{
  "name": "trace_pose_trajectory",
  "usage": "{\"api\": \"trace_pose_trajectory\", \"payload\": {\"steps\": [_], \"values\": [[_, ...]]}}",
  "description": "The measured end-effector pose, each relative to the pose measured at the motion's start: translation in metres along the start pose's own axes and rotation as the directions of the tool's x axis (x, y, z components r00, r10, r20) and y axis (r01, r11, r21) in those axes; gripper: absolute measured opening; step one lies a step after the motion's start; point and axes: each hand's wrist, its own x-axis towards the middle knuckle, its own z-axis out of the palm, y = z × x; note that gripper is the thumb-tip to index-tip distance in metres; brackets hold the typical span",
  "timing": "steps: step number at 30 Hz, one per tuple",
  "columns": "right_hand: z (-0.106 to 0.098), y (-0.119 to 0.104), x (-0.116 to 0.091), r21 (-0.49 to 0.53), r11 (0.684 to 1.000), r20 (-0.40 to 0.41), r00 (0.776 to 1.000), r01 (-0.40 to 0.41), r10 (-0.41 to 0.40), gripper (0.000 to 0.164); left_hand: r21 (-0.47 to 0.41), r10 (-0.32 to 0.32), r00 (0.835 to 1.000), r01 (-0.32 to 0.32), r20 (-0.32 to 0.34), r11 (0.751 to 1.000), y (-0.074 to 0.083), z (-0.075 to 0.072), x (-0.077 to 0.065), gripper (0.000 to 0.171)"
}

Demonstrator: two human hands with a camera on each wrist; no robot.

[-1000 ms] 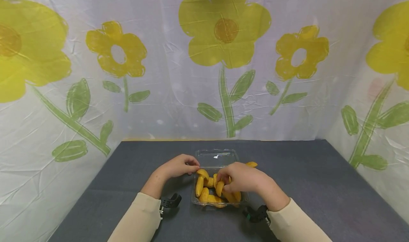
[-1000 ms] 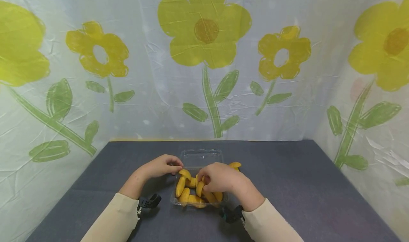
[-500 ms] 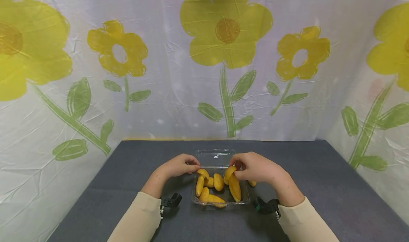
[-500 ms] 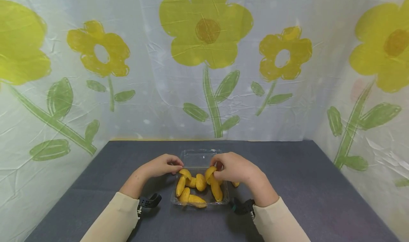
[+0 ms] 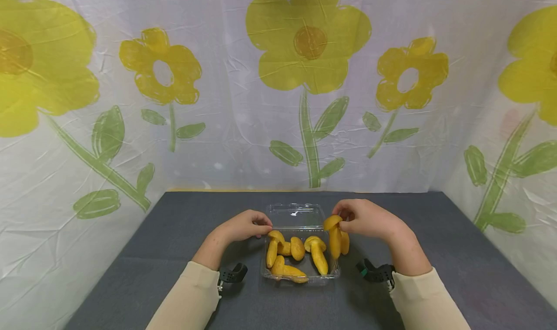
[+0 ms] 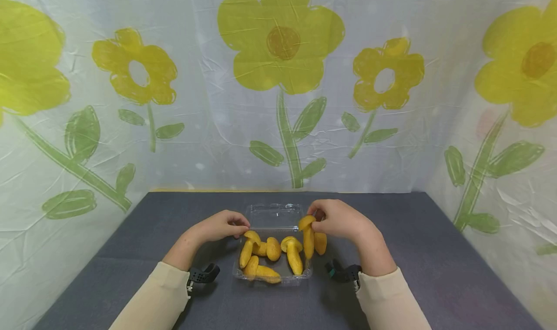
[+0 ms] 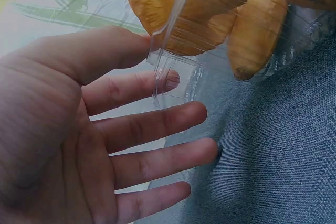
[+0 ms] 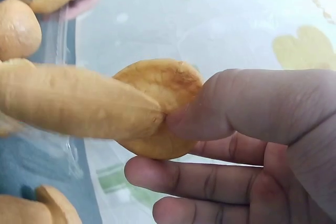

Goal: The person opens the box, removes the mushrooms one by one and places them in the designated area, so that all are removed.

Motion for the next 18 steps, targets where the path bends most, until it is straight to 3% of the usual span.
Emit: {"api": "trace_pose_trajectory", "payload": {"steps": [10, 18], "values": [[-0.017, 0.016, -0.010, 0.036, 0.996, -0.035, 0.996, -0.087, 0.088, 0.021, 0.009, -0.009, 1.000, 0.009, -0.002, 1.000, 0.000, 0.000, 0.000, 0.022], [-0.027, 0.046, -0.017, 0.088, 0.989, -0.044, 0.991, -0.122, 0.126, 0.022, 0.015, -0.006, 1.000, 0.006, -0.004, 1.000, 0.000, 0.001, -0.001, 0.022]]}}
